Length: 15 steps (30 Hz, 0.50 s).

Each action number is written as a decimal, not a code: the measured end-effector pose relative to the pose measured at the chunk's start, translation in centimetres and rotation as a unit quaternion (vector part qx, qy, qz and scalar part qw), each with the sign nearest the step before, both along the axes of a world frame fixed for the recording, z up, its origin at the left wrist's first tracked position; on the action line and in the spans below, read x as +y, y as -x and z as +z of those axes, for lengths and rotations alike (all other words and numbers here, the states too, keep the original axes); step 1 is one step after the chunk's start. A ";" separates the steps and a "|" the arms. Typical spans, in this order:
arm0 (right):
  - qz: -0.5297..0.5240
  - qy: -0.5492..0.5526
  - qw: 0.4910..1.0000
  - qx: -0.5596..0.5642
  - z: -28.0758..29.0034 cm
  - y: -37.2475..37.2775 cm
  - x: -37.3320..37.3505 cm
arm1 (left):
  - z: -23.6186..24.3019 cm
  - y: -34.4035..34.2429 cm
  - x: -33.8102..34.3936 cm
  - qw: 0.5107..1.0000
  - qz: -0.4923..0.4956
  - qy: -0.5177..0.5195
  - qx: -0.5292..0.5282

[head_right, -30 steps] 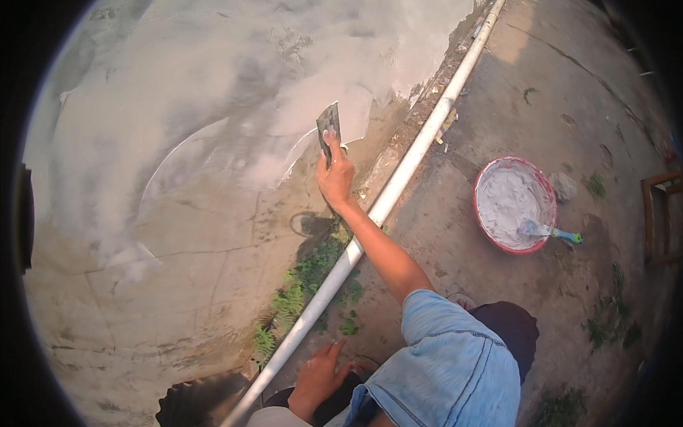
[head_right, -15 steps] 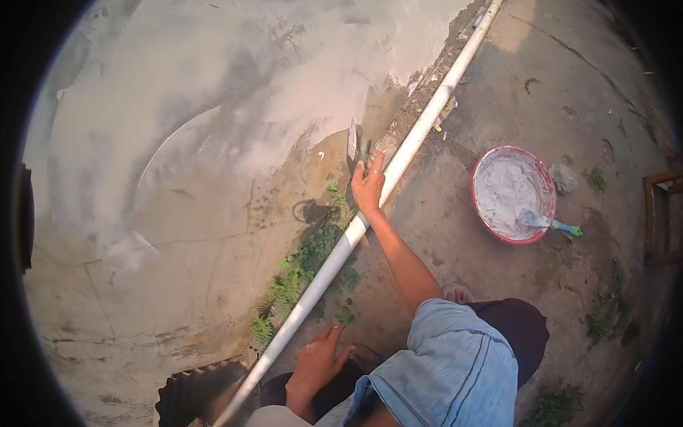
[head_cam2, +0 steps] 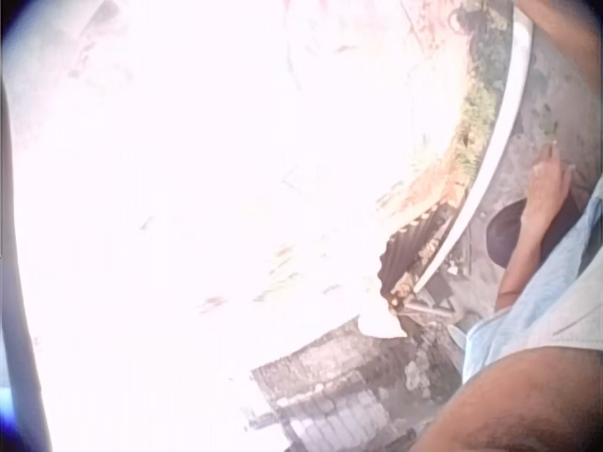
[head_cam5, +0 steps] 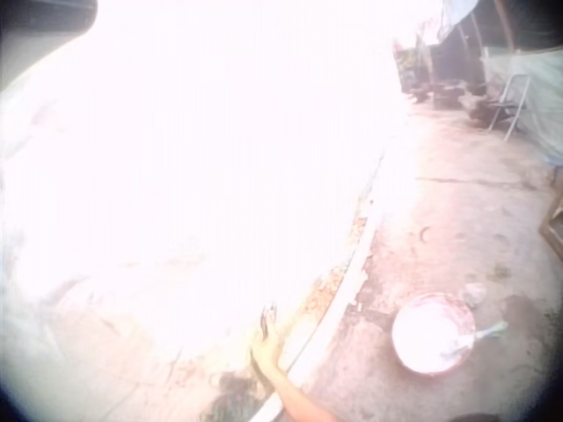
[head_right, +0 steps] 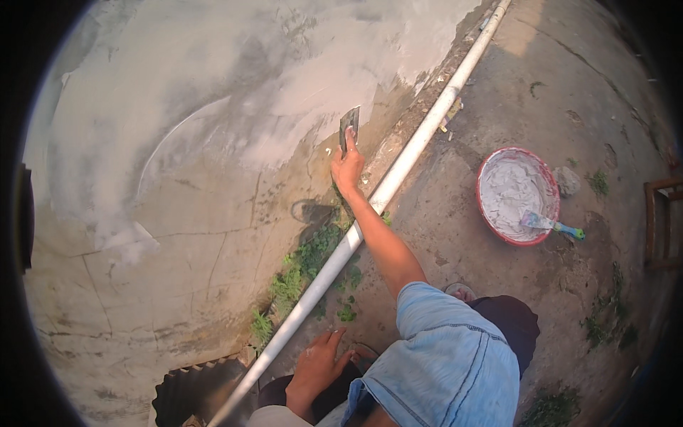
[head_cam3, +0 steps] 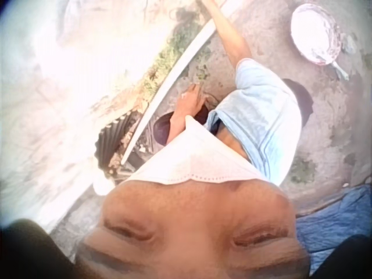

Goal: The person applies white plaster to a curved outdoor wall using a trowel and a smaller hand tool. They repeatedly scoop plaster from a red bucket and smooth it onto the wall surface, working along a white pipe at the base.

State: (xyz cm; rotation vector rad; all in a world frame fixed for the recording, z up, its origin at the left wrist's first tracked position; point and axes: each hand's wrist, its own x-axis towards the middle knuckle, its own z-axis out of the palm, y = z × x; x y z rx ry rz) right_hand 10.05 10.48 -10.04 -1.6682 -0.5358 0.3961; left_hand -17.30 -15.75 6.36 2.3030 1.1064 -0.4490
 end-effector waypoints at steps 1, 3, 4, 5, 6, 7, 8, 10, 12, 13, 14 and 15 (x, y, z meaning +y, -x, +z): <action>-0.180 -0.142 0.945 -0.233 -4.2 -1.2 3.1 | 0.2 -0.7 0.8 0.999 -0.032 -0.014 -0.001; -0.024 -0.087 0.994 -0.054 -0.8 3.4 0.6 | -0.1 0.3 0.2 1.000 -0.006 -0.009 0.005; -0.007 -0.098 0.994 -0.041 -0.1 4.8 -0.2 | -0.1 0.3 0.3 1.000 -0.010 -0.012 0.004; 0.010 -0.108 0.994 -0.030 0.4 6.2 -0.9 | -0.2 0.3 0.2 1.000 -0.014 -0.010 0.003; -0.026 -0.159 0.982 -0.094 -0.5 7.4 -0.4 | -0.3 0.0 0.4 1.000 -0.027 -0.010 0.000; -0.056 -0.206 0.964 -0.157 -1.0 8.6 -0.2 | -0.5 -0.1 0.4 0.999 -0.035 -0.008 -0.003; -0.052 -0.217 0.958 -0.179 -0.9 9.6 -0.6 | -0.7 -0.2 0.3 0.999 -0.039 -0.005 -0.005; -0.011 -0.215 0.962 -0.170 0.4 10.8 -2.3 | -0.8 -0.3 0.1 0.999 -0.045 0.003 -0.017; 0.099 -0.157 0.981 -0.056 2.6 10.8 -6.2 | -0.9 -0.2 0.1 0.999 -0.033 0.011 -0.024; 0.166 -0.113 0.979 0.028 3.1 9.5 -8.1 | -0.9 -0.3 0.1 0.999 -0.028 0.015 -0.024; 0.049 -0.125 0.990 -0.040 1.0 7.9 -7.9 | -0.8 -0.6 0.3 0.999 -0.029 0.016 -0.023; -0.002 -0.153 0.988 -0.027 0.6 6.3 -8.1 | -0.8 -0.4 0.3 0.999 -0.025 0.013 -0.026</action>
